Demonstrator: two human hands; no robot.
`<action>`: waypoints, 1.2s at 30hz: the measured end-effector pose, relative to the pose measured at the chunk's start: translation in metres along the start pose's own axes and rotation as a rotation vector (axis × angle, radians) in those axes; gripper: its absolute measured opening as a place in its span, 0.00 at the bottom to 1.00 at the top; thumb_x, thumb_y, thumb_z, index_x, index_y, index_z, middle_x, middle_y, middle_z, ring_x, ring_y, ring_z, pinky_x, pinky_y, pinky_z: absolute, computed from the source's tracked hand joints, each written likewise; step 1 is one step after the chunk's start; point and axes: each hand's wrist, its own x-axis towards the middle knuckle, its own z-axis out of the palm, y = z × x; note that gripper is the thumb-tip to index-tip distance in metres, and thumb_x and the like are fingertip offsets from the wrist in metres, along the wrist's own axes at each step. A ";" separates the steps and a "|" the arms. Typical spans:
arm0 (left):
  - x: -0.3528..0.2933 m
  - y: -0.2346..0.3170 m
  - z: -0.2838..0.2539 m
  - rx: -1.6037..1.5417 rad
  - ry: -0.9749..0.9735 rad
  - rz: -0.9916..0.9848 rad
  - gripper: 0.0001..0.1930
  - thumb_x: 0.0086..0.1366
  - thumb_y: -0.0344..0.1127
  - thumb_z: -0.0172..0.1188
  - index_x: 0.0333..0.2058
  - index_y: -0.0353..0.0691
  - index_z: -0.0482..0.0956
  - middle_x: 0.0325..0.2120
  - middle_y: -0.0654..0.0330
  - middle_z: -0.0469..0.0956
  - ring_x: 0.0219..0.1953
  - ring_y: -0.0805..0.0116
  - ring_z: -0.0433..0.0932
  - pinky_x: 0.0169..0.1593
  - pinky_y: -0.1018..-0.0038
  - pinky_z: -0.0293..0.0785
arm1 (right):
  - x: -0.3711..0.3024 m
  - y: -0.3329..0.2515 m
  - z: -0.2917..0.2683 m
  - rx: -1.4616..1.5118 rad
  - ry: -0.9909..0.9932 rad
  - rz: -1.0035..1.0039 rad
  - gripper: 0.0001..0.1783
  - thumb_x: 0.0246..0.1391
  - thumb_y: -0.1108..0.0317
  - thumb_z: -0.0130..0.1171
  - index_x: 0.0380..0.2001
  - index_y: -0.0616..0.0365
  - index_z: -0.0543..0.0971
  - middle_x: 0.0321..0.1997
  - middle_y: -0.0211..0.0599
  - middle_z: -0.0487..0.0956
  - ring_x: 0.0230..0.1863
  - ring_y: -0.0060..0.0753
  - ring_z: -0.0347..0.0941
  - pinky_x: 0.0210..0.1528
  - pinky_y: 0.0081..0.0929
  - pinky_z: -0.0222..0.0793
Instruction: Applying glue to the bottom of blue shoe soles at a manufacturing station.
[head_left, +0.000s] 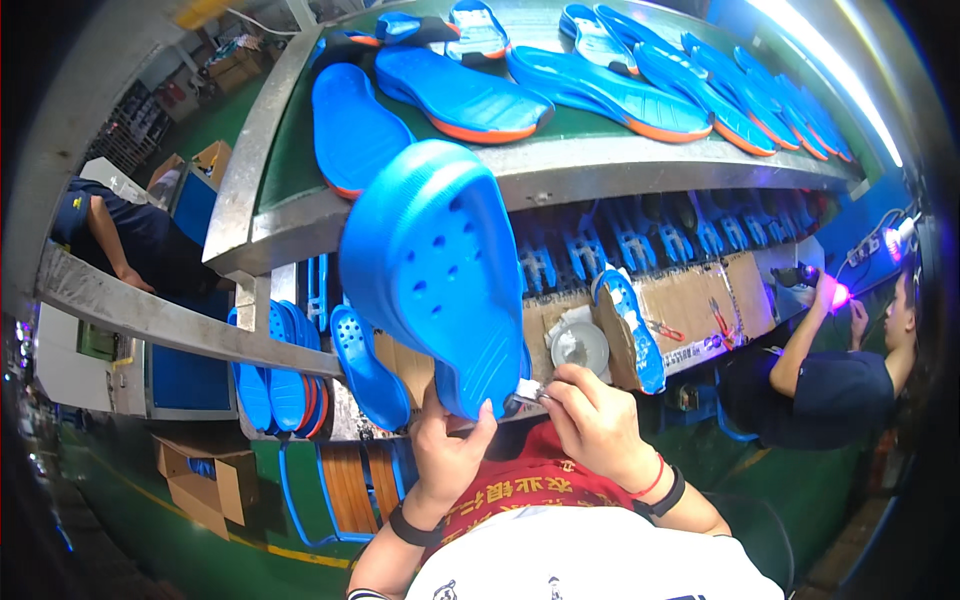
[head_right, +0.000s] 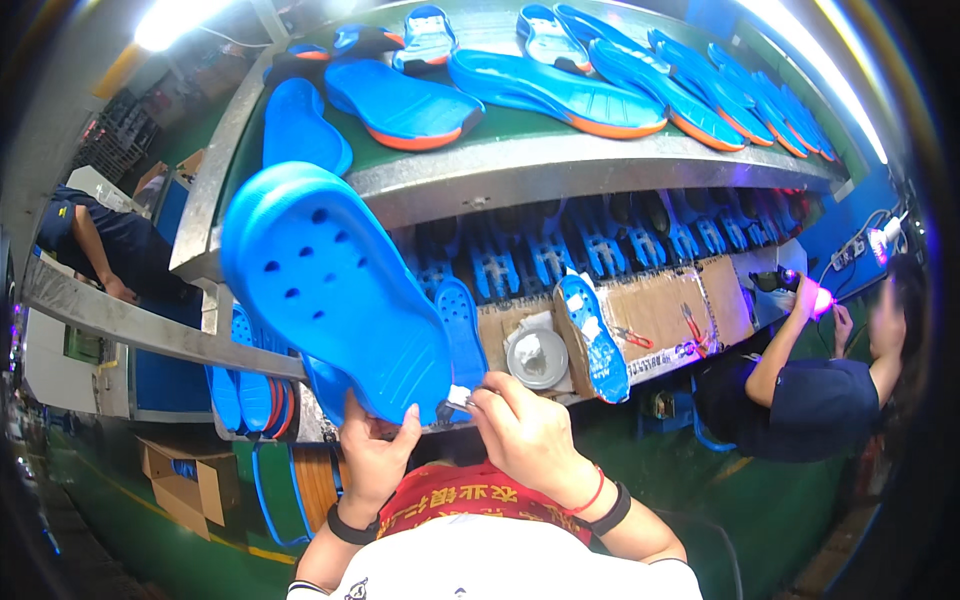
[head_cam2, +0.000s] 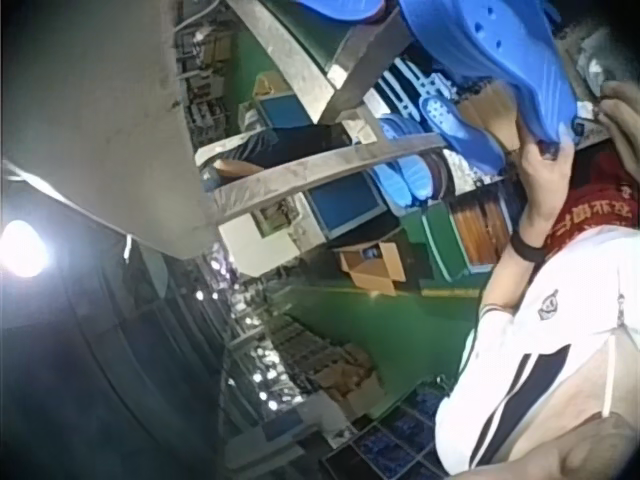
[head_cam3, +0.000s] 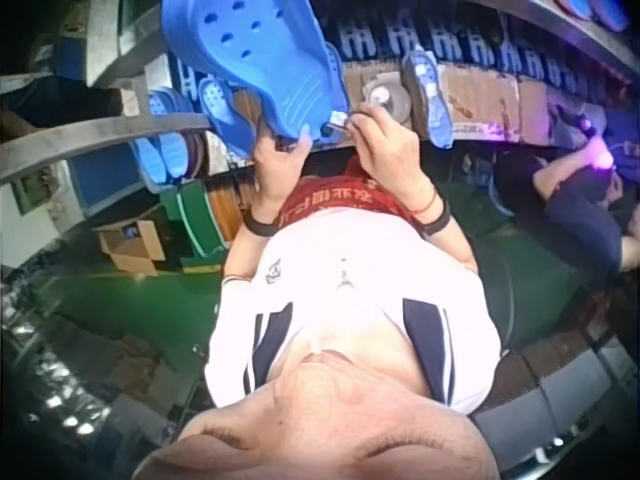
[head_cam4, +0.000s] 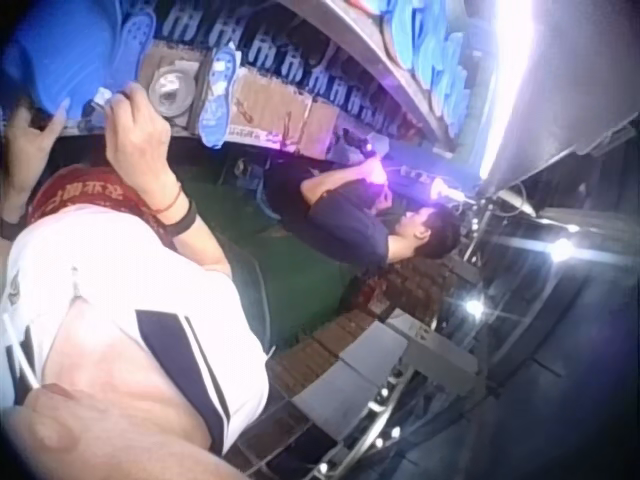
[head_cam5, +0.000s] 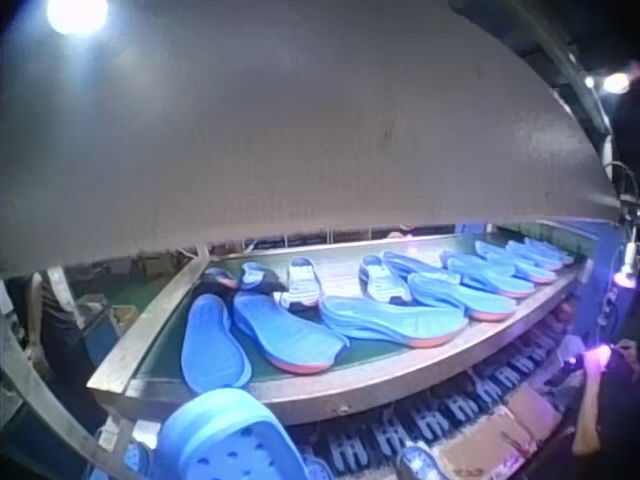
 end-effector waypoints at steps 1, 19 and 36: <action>0.000 0.000 -0.001 0.017 -0.001 -0.015 0.23 0.56 0.24 0.64 0.51 0.29 0.70 0.34 0.55 0.79 0.33 0.67 0.82 0.38 0.74 0.80 | 0.000 -0.001 -0.004 -0.012 0.021 0.022 0.08 0.47 0.74 0.64 0.33 0.60 0.78 0.38 0.41 0.78 0.28 0.39 0.77 0.26 0.28 0.73; 0.250 0.072 -0.144 -0.376 0.167 -0.107 0.07 0.66 0.35 0.55 0.34 0.39 0.69 0.21 0.64 0.69 0.15 0.74 0.70 0.16 0.82 0.63 | -0.033 0.009 -0.025 0.072 0.217 0.285 0.06 0.46 0.76 0.65 0.30 0.61 0.79 0.36 0.44 0.80 0.29 0.46 0.79 0.29 0.32 0.75; 0.309 0.056 -0.161 -0.858 0.337 0.174 0.06 0.68 0.30 0.52 0.42 0.41 0.69 0.33 0.63 0.71 0.23 0.76 0.66 0.29 0.83 0.67 | -0.029 0.005 -0.011 0.097 0.135 0.242 0.06 0.46 0.76 0.64 0.30 0.60 0.78 0.36 0.42 0.79 0.26 0.45 0.78 0.26 0.32 0.73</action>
